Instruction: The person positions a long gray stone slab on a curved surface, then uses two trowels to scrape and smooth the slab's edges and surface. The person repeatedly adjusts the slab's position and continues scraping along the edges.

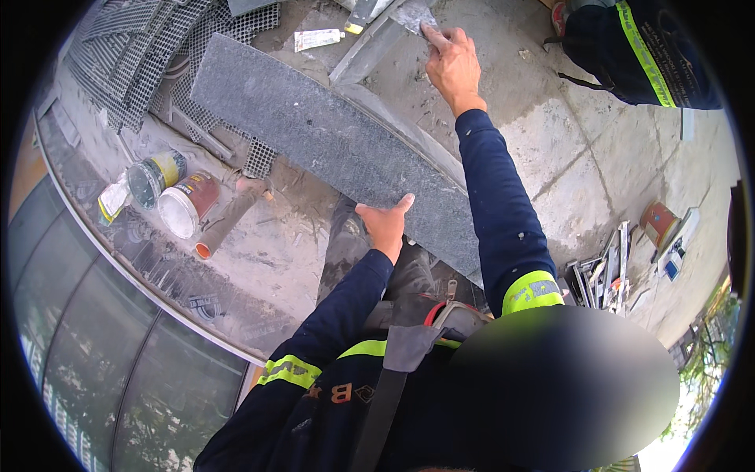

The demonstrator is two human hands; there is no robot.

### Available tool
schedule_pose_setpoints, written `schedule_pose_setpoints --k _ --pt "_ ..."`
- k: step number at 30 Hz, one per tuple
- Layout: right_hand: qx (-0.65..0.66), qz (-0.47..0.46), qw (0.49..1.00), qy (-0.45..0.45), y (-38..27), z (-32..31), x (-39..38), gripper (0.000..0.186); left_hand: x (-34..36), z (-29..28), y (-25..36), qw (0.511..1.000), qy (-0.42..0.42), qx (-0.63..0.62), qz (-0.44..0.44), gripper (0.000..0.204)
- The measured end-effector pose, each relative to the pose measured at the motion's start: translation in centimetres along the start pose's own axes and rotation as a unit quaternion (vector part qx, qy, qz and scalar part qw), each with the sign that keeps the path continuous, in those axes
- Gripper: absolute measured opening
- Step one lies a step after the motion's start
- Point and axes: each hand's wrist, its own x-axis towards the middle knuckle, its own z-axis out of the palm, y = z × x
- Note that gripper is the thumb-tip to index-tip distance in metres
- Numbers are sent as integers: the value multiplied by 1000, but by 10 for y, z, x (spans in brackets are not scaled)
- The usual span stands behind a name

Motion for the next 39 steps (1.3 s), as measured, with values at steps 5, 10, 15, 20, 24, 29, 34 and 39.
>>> schedule_pose_setpoints --k 5,10,15,20,24,29,34,39 --pt "-25 124 976 -179 89 -44 -92 54 1 1 8 999 -30 -21 -9 137" --pt "110 296 946 -76 73 -97 -142 51 10 5 0 999 -14 -17 -24 130" --pt "335 460 820 -55 33 -125 -183 42 14 8 -3 1000 3 -1 2 108" --pt "416 465 758 -190 -21 -124 -158 51 13 7 -1 1000 -10 -23 -9 115" --pt "227 309 885 -264 -3 -100 -137 57 18 13 -10 999 -7 -26 -19 119" --pt "192 253 879 -356 16 -113 -114 64 33 12 -22 1000 -6 -22 13 122" --pt "94 148 931 -322 81 -146 -167 47 16 12 -7 999 -10 -31 -41 122" --pt "64 122 919 -370 114 -210 -220 38 16 14 -5 998 -4 -31 -48 121"
